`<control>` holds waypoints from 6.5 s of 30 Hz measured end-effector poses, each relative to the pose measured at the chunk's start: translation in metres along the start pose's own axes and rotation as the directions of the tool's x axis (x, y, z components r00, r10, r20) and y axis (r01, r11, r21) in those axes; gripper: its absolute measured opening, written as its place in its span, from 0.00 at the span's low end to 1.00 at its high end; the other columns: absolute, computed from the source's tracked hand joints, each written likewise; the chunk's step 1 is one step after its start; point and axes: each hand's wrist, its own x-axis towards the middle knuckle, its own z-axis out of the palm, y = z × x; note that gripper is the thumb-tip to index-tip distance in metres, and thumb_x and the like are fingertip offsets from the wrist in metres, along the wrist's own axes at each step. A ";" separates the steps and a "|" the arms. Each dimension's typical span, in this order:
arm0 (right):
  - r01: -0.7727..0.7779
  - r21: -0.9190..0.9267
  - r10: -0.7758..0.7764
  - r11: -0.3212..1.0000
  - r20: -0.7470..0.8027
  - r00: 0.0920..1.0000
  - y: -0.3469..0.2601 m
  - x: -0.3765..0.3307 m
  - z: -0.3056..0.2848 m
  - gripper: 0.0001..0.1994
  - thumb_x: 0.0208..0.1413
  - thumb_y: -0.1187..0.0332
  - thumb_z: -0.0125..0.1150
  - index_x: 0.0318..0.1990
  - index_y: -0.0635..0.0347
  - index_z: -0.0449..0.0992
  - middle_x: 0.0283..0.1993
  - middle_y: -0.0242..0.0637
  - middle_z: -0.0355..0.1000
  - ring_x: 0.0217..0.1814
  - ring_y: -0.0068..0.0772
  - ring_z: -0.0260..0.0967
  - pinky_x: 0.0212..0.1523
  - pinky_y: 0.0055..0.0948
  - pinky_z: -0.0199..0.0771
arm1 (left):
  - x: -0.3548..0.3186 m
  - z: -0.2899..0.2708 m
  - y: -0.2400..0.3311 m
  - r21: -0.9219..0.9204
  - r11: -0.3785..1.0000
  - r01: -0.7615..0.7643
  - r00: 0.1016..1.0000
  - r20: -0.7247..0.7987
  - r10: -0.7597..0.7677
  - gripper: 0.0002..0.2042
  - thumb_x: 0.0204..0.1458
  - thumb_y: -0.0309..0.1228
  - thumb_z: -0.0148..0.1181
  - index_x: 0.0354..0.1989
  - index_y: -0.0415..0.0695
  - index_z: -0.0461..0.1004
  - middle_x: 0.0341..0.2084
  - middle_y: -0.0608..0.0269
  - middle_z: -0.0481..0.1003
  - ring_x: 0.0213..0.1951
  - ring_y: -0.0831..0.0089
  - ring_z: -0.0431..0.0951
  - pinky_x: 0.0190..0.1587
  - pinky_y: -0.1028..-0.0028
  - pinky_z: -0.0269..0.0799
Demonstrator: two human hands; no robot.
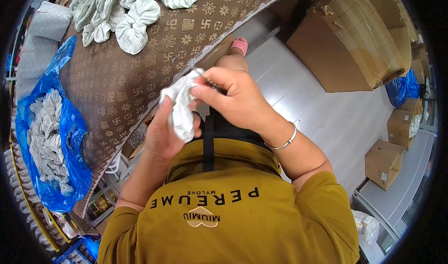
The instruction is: The person trims loose threads from fabric scrunchies using thread snips, turning each scrunchie in hand and placing them aside.
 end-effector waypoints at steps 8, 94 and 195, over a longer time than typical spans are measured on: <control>-0.056 -0.254 0.000 0.966 -0.216 0.976 0.001 0.000 -0.005 0.05 0.47 0.72 0.57 0.28 0.65 0.71 0.24 0.22 0.65 0.26 0.09 0.57 0.26 0.13 0.57 | -0.008 0.005 0.007 0.846 -0.140 -0.514 0.687 0.504 0.523 0.42 0.28 0.39 0.69 0.52 0.39 0.50 0.50 0.49 0.53 0.52 0.57 0.56 0.53 0.63 0.51; 0.298 -0.426 -0.045 0.854 0.510 0.859 0.011 -0.011 -0.039 0.08 0.48 0.69 0.56 0.29 0.66 0.71 0.23 0.38 0.69 0.25 0.30 0.66 0.27 0.25 0.64 | -0.011 -0.007 0.006 0.268 0.942 0.203 0.977 -0.117 -0.177 0.11 0.42 0.26 0.50 0.35 0.35 0.67 0.28 0.58 0.71 0.30 0.74 0.73 0.35 0.76 0.69; 0.095 -0.729 0.209 0.678 0.315 0.926 0.006 -0.023 -0.047 0.13 0.45 0.64 0.57 0.36 0.62 0.72 0.27 0.44 0.70 0.29 0.40 0.68 0.31 0.30 0.66 | 0.010 -0.032 -0.011 0.583 0.767 0.268 0.953 -0.044 -0.299 0.11 0.43 0.27 0.55 0.36 0.39 0.67 0.28 0.66 0.70 0.30 0.80 0.69 0.34 0.80 0.66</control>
